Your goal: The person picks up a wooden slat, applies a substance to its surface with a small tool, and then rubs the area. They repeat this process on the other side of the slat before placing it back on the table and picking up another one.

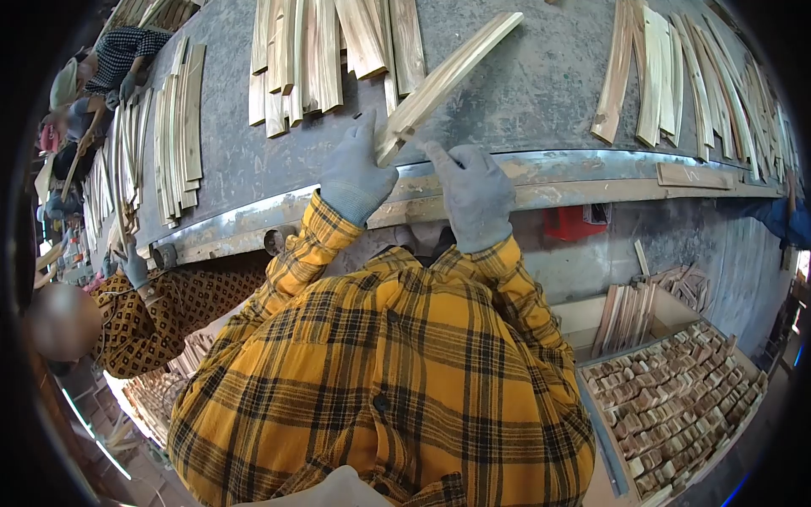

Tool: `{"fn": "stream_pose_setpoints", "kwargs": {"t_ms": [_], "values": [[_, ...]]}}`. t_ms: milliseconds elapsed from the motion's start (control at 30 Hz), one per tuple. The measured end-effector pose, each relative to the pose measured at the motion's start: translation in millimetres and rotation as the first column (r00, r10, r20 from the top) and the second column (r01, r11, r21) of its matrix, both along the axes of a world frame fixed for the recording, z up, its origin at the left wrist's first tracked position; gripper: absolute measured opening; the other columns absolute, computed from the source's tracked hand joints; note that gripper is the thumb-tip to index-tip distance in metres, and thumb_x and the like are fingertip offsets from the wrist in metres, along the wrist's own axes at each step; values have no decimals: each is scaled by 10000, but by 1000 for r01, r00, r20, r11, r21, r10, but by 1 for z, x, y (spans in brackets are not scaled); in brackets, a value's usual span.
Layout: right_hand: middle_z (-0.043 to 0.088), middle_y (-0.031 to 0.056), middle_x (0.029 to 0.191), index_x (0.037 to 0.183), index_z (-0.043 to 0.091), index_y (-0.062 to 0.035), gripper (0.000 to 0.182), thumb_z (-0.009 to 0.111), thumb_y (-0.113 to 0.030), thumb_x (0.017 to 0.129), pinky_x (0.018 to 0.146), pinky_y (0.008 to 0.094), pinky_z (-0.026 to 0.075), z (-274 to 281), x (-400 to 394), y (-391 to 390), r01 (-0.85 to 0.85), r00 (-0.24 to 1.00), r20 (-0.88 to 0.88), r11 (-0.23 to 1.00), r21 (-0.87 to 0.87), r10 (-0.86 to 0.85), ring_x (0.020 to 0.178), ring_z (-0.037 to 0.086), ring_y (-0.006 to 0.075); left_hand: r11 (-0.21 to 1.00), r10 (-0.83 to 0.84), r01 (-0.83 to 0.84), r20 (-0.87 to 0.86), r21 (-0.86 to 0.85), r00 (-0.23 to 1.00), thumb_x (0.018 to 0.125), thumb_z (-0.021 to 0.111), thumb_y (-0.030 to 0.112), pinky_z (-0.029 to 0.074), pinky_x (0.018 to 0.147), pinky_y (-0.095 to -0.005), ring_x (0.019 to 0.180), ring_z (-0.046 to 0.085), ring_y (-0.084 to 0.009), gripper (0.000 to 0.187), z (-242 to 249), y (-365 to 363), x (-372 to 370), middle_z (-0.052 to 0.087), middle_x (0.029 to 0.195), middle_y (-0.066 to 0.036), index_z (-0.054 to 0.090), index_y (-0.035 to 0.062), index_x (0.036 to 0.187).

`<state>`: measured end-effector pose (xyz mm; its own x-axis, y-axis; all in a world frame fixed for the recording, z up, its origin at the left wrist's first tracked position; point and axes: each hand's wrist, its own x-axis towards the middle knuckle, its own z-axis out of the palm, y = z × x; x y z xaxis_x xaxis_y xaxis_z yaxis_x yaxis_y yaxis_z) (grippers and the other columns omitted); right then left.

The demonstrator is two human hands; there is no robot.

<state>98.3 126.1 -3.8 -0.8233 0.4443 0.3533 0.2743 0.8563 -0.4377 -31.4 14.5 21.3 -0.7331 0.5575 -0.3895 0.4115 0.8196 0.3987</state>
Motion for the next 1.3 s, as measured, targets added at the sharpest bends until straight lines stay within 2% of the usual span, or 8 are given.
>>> {"fn": "stream_pose_setpoints", "kwargs": {"t_ms": [367,567,667,967,1067,1100,1167,1300], "values": [[557,-6,753,1055,690,-199,286,661,-95,789,546,294,464,-19,1,-15,-56,964,-257,884,-463,-74,647,556,179,997,21,-27,80,75,997,688,648,176,497,820,-372,916,625,-316,829,-10,-4,-10,582,1147,-204,279,66,1423],[591,9,793,1021,703,-157,224,666,-88,811,581,248,454,-29,-4,-11,14,982,-176,958,-287,-67,668,566,156,991,37,-47,84,128,996,667,646,92,522,667,-299,727,641,-205,839,-14,-6,-12,642,980,-183,286,67,1425],[585,10,780,1045,693,-168,248,652,-81,816,574,265,462,-31,0,-14,-249,912,-402,677,-693,-77,668,570,161,986,34,-58,157,153,987,667,652,128,522,686,-297,738,643,-210,843,-18,-8,-16,642,987,-178,290,75,1425],[624,15,834,1014,706,-172,233,647,-100,800,590,285,491,4,0,3,-15,991,134,1000,-25,18,697,604,213,996,-89,89,-232,-8,969,692,668,191,492,825,-421,985,585,-333,792,-4,-4,2,583,1100,-179,318,111,1399],[648,18,830,1049,687,-143,263,653,-70,798,550,244,483,-4,12,9,-259,963,-189,861,-438,194,680,609,154,986,-141,160,-323,34,936,717,635,141,521,763,-394,927,616,-300,744,-15,-13,-2,593,1077,-172,318,80,1388],[654,24,836,1054,680,-124,259,650,-59,805,546,224,476,-5,16,16,-213,972,-221,668,-713,75,674,607,136,982,-70,48,114,182,991,738,629,132,532,742,-384,903,625,-290,715,-13,-17,-10,592,1076,-180,320,60,1379],[665,36,847,1065,665,-85,250,644,-39,820,538,182,461,-6,23,29,-148,975,-156,62,-987,-159,661,602,100,918,-71,-297,847,262,526,780,615,114,553,698,-363,856,644,-268,657,-9,-27,-28,590,1074,-197,323,22,1361],[655,43,837,1065,651,-22,212,628,-49,856,540,151,434,-12,17,38,79,914,12,151,-985,-405,600,572,66,684,-234,-728,959,46,-158,913,567,249,599,683,-392,795,657,-291,513,-31,-45,-12,576,1020,-259,352,-40,1278]]}}
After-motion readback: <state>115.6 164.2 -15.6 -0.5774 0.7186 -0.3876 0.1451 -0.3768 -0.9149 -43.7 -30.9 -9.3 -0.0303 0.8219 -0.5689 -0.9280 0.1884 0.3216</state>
